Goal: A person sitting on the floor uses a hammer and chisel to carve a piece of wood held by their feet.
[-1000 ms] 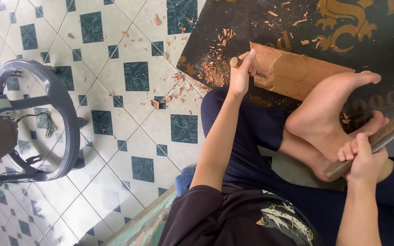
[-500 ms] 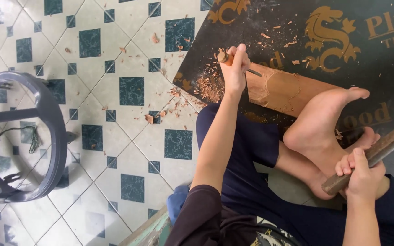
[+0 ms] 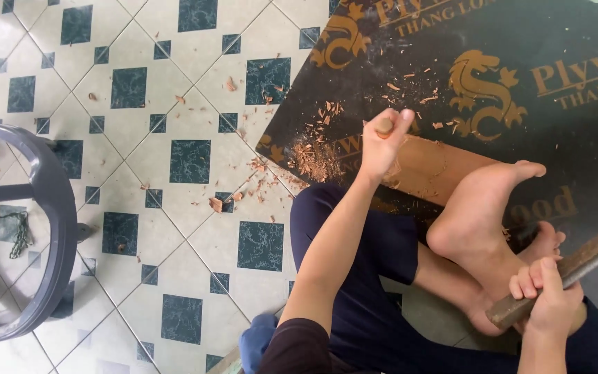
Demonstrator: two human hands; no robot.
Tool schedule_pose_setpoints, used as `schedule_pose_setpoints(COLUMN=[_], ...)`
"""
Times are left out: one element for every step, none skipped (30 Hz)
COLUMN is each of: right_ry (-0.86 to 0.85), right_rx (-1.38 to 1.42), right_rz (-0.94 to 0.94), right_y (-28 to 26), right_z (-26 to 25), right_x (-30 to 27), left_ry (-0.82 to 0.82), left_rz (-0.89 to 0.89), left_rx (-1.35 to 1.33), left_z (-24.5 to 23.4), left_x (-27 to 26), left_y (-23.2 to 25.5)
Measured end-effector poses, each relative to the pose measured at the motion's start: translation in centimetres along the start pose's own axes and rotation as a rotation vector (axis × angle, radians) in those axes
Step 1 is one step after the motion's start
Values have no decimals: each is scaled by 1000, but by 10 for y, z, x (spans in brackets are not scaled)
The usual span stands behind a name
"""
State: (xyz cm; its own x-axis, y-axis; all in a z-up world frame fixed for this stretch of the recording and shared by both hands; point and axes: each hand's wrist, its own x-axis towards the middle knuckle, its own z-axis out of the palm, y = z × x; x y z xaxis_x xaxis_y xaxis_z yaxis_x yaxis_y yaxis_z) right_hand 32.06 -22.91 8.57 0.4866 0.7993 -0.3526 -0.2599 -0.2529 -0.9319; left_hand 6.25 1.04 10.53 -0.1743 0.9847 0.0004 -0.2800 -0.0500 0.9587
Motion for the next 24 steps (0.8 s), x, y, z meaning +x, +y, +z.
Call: schedule_pose_setpoints(right_ry=[-14,-28,-26,-15,-3,1,-13,-28,-23,-32,-38,-30,-31,-33,-15,-4,-4,2,-3,-9,-19,-8,7,1], right_rx=[-17,-34,-43,-44,-42,-48,-44,-40,-39,-34,-33,-35,4,43,40,22,12,16,22,28,24,18,12,9], right_rz=[-23,-47,-37,-32,-30,-22,-8,6,10,15,16,16,0,-16,-31,-4,30,22,15,9,18,20,20,25], right_y=[0,1,0,0,-1,-1,-1,-1,-1,-2,-4,2,5,8,2,-4,-7,-8,-8,-7,-9,-10,-12,-11], right_z=[-1,-3,-2,-1,0,-2,-2,-3,-1,0,-1,0,-1,-4,-2,0,6,6,5,5,7,8,9,8], right_x=[-1,-1,-2,-4,-4,-5,-5,-5,-5,-5,-4,-3,-1,2,0,-2,-3,0,-1,-2,-4,-5,-6,-4], left_ry=[-84,-168,-163,-126,-91,-89,-70,-52,-55,-1,50,45,75,105,88,69,57,47,38,28,41,-3,-51,-43], left_rz=[-4,-9,-20,34,89,79,73,67,62,-16,-94,-100,-31,38,35,7,-14,-11,-52,-93,-95,-25,46,45], left_rx=[-13,-26,-27,-56,-85,-85,-119,-153,-152,-117,-87,-91,-91,-93,-109,-116,-112,-116,-69,-22,-17,-63,-112,-109], left_z=[0,1,0,-1,-1,-2,-4,-6,-5,-4,-1,-5,-5,-4,-3,-3,-9,-4,-5,-7,-8,-10,-9,-11], left_x=[-2,-4,-3,-2,1,1,3,5,5,5,5,6,7,9,7,5,4,8,7,6,5,5,5,7], left_y=[3,5,10,14,18,15,14,13,13,14,13,10,5,0,3,6,10,8,7,5,7,9,11,8])
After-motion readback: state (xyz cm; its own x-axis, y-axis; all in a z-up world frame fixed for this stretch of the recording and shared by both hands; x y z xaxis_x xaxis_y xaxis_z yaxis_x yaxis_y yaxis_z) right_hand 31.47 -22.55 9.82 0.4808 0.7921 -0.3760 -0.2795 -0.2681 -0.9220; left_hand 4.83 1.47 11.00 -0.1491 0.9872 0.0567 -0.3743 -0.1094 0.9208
